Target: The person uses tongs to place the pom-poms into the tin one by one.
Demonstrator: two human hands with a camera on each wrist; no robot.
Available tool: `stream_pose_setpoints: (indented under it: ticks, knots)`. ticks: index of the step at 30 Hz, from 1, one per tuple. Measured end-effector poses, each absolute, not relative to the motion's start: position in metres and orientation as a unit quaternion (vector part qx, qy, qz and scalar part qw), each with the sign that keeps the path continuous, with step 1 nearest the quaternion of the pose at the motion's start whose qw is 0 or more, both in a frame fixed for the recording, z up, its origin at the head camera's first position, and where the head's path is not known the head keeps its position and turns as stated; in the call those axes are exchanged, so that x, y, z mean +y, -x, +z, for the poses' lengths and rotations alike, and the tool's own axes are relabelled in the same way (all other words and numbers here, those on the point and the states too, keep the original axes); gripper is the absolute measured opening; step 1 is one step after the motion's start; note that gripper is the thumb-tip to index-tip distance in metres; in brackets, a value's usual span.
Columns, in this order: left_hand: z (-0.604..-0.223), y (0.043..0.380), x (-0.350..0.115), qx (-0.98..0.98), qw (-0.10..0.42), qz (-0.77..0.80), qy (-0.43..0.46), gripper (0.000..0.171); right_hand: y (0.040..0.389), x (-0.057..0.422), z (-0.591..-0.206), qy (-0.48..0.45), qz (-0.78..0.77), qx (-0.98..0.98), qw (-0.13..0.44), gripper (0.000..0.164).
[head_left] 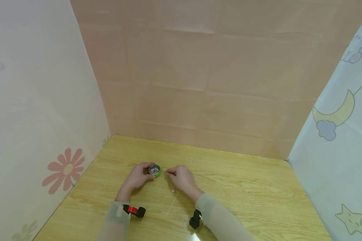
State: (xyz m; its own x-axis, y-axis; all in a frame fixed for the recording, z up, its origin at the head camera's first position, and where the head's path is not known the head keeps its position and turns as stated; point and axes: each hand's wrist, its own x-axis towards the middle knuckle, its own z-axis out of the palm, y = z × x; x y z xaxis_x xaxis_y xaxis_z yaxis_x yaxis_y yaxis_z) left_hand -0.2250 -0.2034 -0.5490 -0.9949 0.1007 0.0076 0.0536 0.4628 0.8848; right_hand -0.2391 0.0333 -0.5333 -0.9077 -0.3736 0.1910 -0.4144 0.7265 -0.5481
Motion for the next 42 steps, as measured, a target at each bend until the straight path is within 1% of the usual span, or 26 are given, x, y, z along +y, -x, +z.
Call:
stream_pose_setpoints:
  ticks: [13, 19, 32, 42]
  knots:
    - [-0.55, 0.225, -0.203, 0.858, 0.018, 0.512, -0.048, 0.059, 0.238, 0.037, -0.533, -0.219, 0.304, -0.927, 0.027, 0.014]
    - [-0.552, 0.225, -0.204, 0.853, 0.018, 0.519, -0.054, 0.059, 0.235, 0.047, -0.529, -0.212, 0.329, -0.92, 0.024, 0.014]
    - [-0.552, 0.225, -0.205, 0.856, 0.018, 0.515, -0.051, 0.059, 0.232, 0.105, -0.525, -0.198, 0.38, -0.903, 0.021, 0.014]
    - [-0.548, 0.222, -0.204, 0.857, 0.016, 0.512, -0.052, 0.058, 0.218, 0.154, -0.529, -0.199, 0.386, -0.9, 0.033, 0.009]
